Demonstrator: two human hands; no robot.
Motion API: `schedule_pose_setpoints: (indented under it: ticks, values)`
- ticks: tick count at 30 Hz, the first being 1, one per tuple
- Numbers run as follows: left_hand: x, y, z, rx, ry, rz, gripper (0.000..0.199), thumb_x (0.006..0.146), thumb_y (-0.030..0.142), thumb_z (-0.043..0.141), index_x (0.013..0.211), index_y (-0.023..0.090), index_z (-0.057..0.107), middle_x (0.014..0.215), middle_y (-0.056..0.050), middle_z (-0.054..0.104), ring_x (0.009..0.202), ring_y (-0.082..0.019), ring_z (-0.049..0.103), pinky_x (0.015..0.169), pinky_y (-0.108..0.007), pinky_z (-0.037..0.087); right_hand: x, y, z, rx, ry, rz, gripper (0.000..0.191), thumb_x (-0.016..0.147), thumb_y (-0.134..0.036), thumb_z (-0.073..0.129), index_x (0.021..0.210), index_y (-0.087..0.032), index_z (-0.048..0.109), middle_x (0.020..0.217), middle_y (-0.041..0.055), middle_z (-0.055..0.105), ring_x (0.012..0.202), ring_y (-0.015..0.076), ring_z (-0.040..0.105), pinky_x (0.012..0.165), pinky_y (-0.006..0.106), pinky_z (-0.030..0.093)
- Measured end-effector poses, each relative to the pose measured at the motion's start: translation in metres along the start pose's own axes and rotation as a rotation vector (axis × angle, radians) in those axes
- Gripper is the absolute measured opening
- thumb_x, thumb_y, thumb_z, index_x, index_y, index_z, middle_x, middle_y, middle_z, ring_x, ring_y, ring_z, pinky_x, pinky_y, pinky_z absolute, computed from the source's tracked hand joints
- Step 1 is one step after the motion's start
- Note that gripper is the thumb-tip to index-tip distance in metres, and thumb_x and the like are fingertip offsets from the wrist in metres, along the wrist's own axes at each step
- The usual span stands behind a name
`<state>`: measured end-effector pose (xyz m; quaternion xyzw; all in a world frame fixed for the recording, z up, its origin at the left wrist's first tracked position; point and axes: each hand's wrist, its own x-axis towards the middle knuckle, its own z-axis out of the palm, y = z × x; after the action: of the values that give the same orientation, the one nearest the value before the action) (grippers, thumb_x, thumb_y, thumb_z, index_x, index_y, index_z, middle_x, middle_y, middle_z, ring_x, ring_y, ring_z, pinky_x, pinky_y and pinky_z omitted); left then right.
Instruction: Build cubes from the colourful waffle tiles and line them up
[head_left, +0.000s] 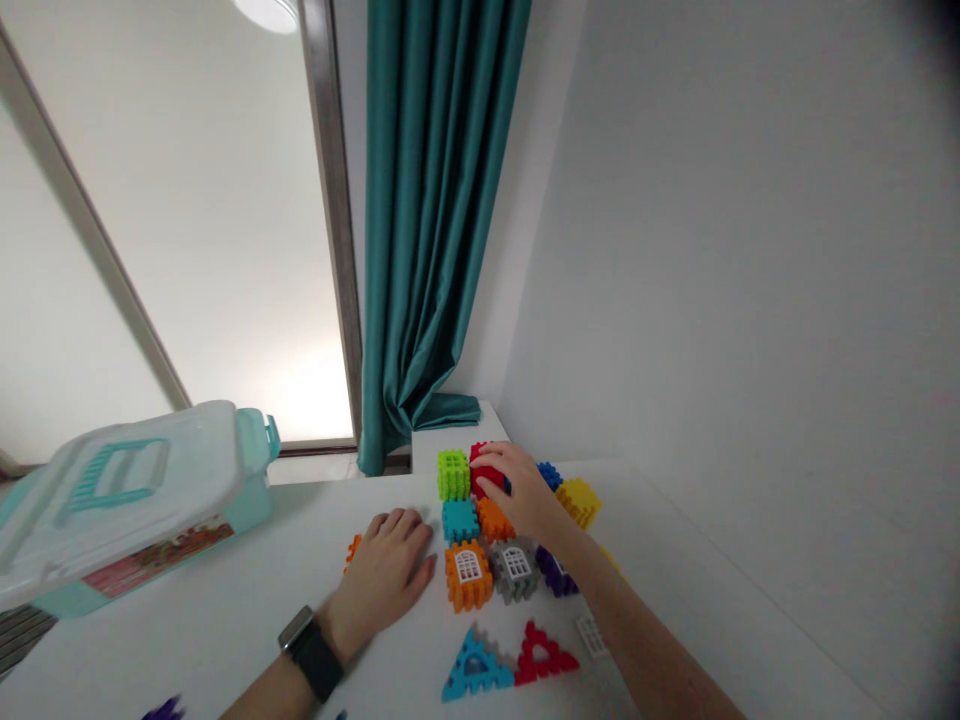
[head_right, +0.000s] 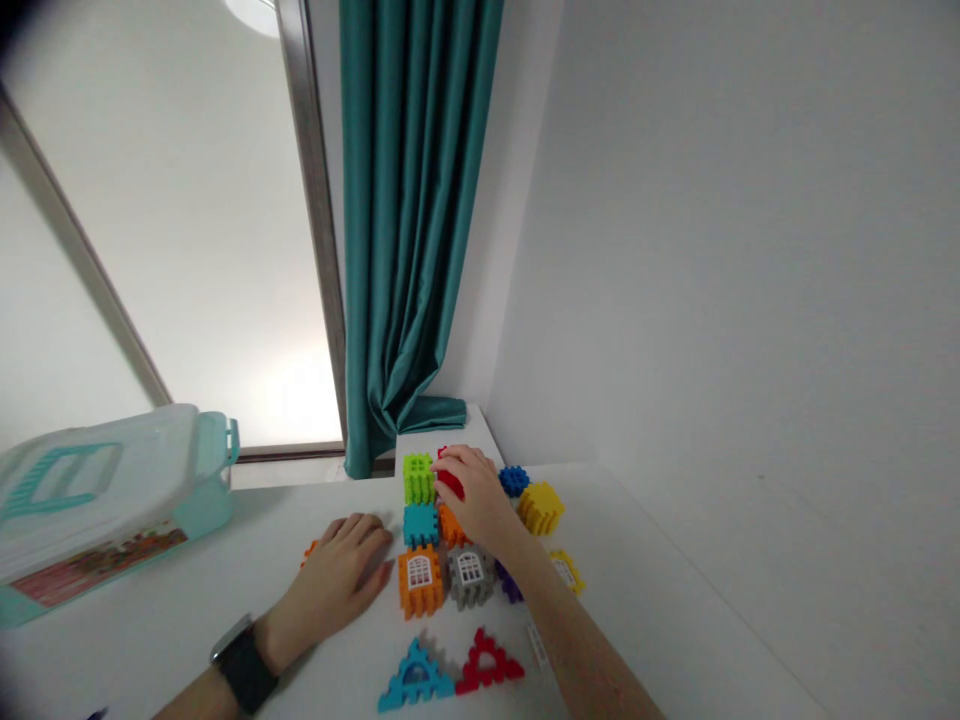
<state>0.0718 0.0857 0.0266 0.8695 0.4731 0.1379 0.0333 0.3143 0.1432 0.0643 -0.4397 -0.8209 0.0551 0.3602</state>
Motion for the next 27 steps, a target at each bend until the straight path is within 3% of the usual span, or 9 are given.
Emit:
schedule_pose_setpoints:
  ticks: [3, 7, 12, 17, 27]
  values:
    - [0.000, -0.013, -0.015, 0.009, -0.045, 0.001, 0.021, 0.093, 0.028, 0.054, 0.110, 0.022, 0.064, 0.117, -0.010, 0.063, 0.109, -0.029, 0.059, 0.095, -0.045, 0.046, -0.003, -0.020, 0.005, -0.025, -0.054, -0.050, 0.020, 0.091, -0.016, 0.059, 0.107, -0.023, 0.068, 0.119, 0.0091, 0.066, 0.115, 0.0270, 0.058, 0.103, 0.049, 0.044]
    - [-0.010, -0.045, -0.038, -0.014, -0.127, 0.026, 0.031, 0.087, 0.035, 0.066, 0.116, 0.024, 0.065, 0.120, -0.008, 0.063, 0.112, -0.029, 0.059, 0.095, -0.043, 0.047, -0.007, -0.045, 0.010, -0.031, -0.133, -0.109, 0.018, 0.093, -0.017, 0.059, 0.108, -0.024, 0.068, 0.117, 0.0085, 0.067, 0.114, 0.0268, 0.058, 0.102, 0.048, 0.044]
    - [-0.029, -0.076, -0.058, 0.006, -0.172, -0.043, 0.041, 0.076, 0.040, 0.075, 0.114, 0.025, 0.067, 0.116, -0.007, 0.065, 0.108, -0.029, 0.061, 0.095, -0.043, 0.049, -0.014, -0.065, 0.018, -0.019, -0.175, -0.157, 0.021, 0.092, -0.014, 0.059, 0.108, -0.025, 0.068, 0.115, 0.0076, 0.068, 0.112, 0.0267, 0.059, 0.099, 0.046, 0.046]
    - [-0.034, -0.080, -0.061, 0.032, -0.224, -0.091, 0.040, 0.071, 0.038, 0.077, 0.108, 0.024, 0.068, 0.112, -0.008, 0.066, 0.103, -0.030, 0.062, 0.088, -0.043, 0.051, -0.019, -0.073, 0.023, -0.029, -0.186, -0.179, 0.023, 0.090, -0.012, 0.060, 0.107, -0.025, 0.068, 0.114, 0.0073, 0.068, 0.110, 0.0271, 0.060, 0.096, 0.046, 0.048]
    - [-0.032, -0.076, -0.054, 0.039, -0.177, -0.063, 0.030, 0.073, 0.031, 0.076, 0.100, 0.022, 0.066, 0.108, -0.009, 0.065, 0.098, -0.028, 0.063, 0.084, -0.041, 0.053, -0.020, -0.076, 0.019, -0.029, -0.219, -0.164, 0.020, 0.091, -0.013, 0.061, 0.107, -0.024, 0.068, 0.110, 0.0072, 0.069, 0.108, 0.0266, 0.060, 0.094, 0.045, 0.047]
